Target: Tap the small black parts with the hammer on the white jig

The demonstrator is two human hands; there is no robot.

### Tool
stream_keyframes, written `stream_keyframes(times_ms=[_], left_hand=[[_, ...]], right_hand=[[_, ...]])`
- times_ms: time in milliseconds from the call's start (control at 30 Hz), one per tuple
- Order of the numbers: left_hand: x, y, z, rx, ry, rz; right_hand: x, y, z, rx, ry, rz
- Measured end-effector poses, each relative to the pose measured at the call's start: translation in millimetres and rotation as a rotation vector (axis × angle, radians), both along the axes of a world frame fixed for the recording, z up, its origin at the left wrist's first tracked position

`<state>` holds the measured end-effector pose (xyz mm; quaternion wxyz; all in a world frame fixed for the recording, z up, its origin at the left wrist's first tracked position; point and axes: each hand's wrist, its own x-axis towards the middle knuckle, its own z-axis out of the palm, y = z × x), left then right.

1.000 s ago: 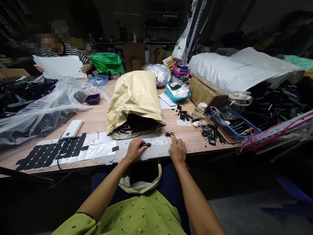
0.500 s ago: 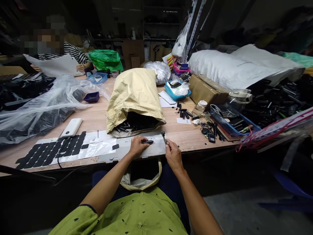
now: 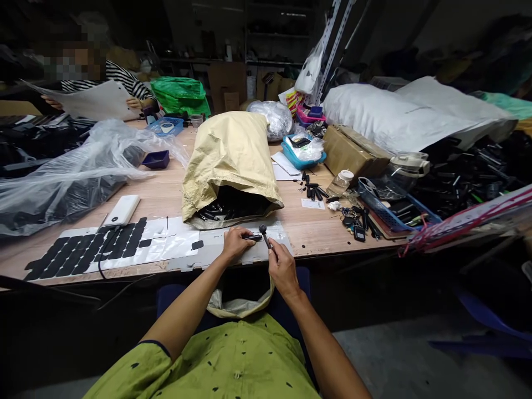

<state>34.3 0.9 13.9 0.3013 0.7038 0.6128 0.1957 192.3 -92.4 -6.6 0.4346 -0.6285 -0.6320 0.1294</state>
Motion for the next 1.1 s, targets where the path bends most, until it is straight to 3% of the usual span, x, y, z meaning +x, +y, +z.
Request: stream_keyframes(times_ms=[200, 433, 600, 733, 933, 1100], left_hand=[[0.8, 0.4, -6.1, 0.030, -0.033, 0.000], [1.6, -2.3, -1.9, 0.025, -0.028, 0.002], [2.3, -2.6, -1.6, 0.016, -0.033, -0.006], [2.9, -1.8, -3.5, 0.016, -0.034, -0.008], [4.4, -1.9, -6.4, 0.014, -0.044, -0.006], [4.4, -0.7, -6.9, 0.005, -0.052, -0.025]], right_hand=[[-1.8, -0.1, -9.4, -0.007, -0.039, 0.025], [-7.7, 0.7, 0.9, 0.031, -0.011, 0.034], [-14.8, -0.1, -7.4, -0.025, -0.016, 0.089], [3.1, 5.8, -11.5, -0.011, -0.076, -0.029], [65.8, 28.8, -16.7, -0.098, -0.361, -0.343], [89.1, 45.2, -26.2, -0.111, -0.551, -0.455]])
